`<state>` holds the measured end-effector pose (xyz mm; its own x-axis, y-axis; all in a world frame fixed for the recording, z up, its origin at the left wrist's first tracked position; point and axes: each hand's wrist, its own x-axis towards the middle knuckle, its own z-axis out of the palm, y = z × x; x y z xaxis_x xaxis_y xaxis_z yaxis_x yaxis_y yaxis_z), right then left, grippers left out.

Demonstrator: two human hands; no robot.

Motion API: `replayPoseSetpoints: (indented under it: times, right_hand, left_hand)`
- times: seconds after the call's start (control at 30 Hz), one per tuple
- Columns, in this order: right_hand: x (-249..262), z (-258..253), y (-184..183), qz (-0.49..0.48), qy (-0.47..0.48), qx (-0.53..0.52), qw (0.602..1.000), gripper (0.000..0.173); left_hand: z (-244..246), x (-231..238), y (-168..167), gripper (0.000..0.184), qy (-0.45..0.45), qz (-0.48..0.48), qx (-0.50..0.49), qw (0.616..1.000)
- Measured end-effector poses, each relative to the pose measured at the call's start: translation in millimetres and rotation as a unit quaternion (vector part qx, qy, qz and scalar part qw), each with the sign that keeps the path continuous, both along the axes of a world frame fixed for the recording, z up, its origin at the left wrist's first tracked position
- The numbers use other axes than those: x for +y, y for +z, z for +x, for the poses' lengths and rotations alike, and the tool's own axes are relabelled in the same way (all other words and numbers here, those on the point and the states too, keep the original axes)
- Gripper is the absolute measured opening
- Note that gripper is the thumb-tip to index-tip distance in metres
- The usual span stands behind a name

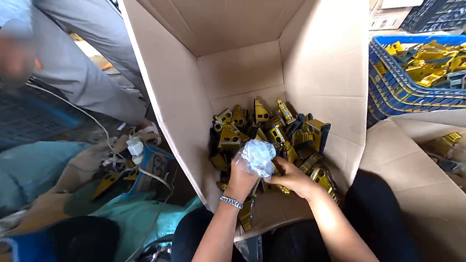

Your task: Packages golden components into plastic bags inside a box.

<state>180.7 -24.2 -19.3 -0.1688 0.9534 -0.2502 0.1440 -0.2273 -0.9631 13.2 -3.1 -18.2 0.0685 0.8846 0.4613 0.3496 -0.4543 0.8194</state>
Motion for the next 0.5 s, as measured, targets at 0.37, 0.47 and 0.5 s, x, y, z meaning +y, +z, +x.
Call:
replayPoseSetpoints:
  times: [0.37,0.47,0.5]
  right_hand:
    - [-6,-10,-26,0.195,-0.146,-0.026,0.970,0.060]
    - [-14,-7,-39,0.112,-0.145,-0.072,0.980,0.038]
    - [-15,-1,-43,0.082,-0.140,-0.087,0.983,0.036]
  left_hand:
    - [12,-24,-1,0.040,-0.018,0.099,0.198,0.975]
    - [5,-27,2,0.033,-0.080,-0.119,0.110,0.984]
    - [1,-23,6,0.030,-0.089,-0.209,0.077,0.971]
